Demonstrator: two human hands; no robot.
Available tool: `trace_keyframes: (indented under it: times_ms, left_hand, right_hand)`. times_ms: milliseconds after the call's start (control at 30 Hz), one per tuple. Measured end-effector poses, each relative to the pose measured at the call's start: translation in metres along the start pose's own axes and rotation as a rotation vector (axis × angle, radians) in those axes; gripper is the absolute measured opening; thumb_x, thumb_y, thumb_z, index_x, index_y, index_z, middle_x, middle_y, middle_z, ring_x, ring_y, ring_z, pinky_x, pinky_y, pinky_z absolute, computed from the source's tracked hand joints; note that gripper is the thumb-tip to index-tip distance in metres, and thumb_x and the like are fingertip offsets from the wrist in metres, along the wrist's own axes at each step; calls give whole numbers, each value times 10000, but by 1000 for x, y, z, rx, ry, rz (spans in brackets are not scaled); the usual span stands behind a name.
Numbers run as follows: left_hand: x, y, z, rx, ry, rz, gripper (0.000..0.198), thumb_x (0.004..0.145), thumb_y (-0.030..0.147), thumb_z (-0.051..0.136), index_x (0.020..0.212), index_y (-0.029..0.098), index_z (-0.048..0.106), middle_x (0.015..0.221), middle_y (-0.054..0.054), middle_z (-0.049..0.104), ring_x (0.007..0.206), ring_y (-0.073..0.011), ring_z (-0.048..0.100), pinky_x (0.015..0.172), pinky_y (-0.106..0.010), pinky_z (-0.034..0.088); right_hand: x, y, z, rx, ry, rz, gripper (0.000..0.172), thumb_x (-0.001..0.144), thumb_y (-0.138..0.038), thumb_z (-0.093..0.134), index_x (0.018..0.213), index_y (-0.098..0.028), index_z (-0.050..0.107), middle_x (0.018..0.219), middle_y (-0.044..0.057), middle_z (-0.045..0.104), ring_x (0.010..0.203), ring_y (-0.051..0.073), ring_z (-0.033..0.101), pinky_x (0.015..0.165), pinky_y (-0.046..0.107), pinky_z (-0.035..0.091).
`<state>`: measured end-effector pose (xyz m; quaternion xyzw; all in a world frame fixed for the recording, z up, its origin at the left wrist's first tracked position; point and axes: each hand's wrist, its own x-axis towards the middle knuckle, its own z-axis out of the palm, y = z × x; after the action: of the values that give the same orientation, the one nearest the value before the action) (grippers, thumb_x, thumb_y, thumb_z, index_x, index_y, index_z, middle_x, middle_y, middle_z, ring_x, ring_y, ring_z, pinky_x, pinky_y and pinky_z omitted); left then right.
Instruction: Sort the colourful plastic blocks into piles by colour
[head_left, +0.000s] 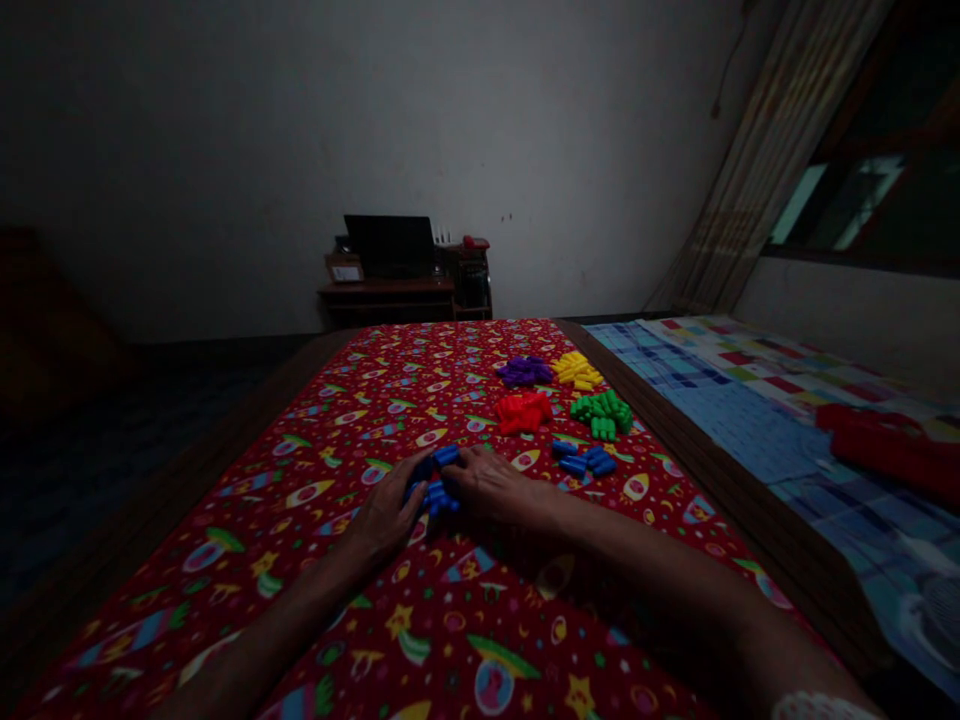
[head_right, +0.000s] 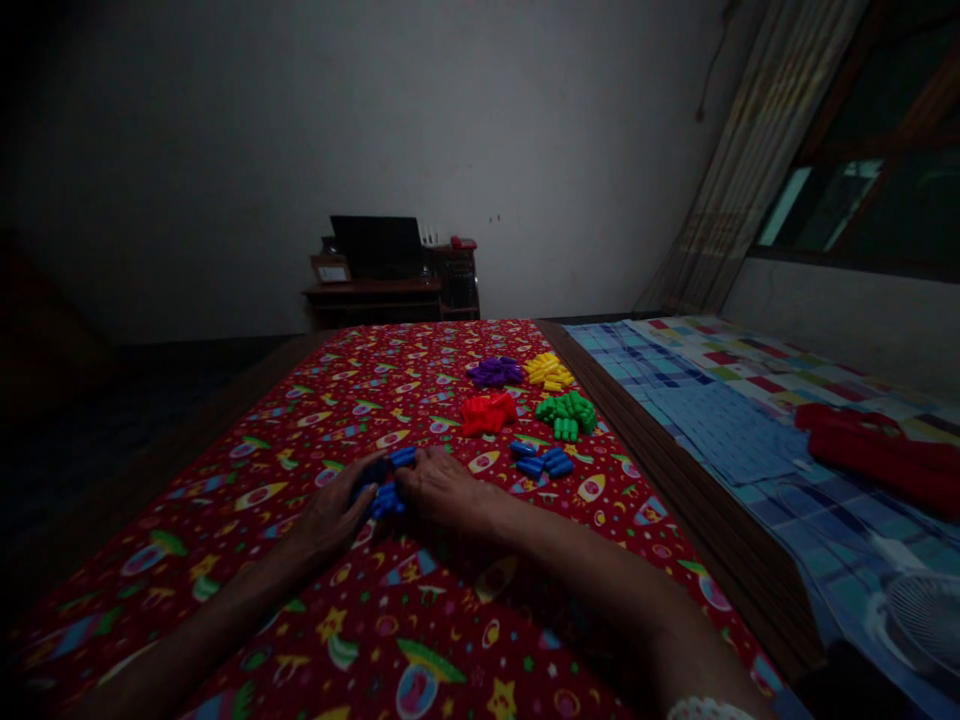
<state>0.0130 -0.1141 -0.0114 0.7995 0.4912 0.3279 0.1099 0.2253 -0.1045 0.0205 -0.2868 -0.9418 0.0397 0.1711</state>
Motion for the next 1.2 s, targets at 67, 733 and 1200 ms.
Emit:
trace_keyframes:
  times_ms: [67, 733, 1200]
  left_hand:
    - [-1, -1, 1, -10, 2, -3, 472, 892, 350, 373, 1298, 143, 493, 1250, -142, 619, 1138, -263, 595, 994, -450, 464]
    - [-3, 2, 1, -4, 13, 29, 459, 914, 344, 390, 1326, 166, 487, 1280, -129, 608, 1159, -255, 590, 990, -423, 474]
    - [1, -2, 0, 61, 131, -69, 424, 861, 326, 393, 1224, 178, 554, 1156, -111, 644, 1074, -258, 606, 958, -430, 476]
  right_hand:
    - [-2, 2, 1, 66, -20, -14, 80, 867, -129, 557, 935, -146, 595, 890, 67, 601, 796, 157, 517, 748, 279, 415]
    - [-110, 82, -51, -38, 164, 391, 282, 840, -61, 392, 880, -128, 662, 718, 56, 644, 597, 137, 521, 592, 240, 380]
    - [25, 28, 14, 64, 38, -53, 306, 874, -102, 542, 1166, -177, 597, 1027, 94, 652, 971, 179, 583, 837, 273, 426]
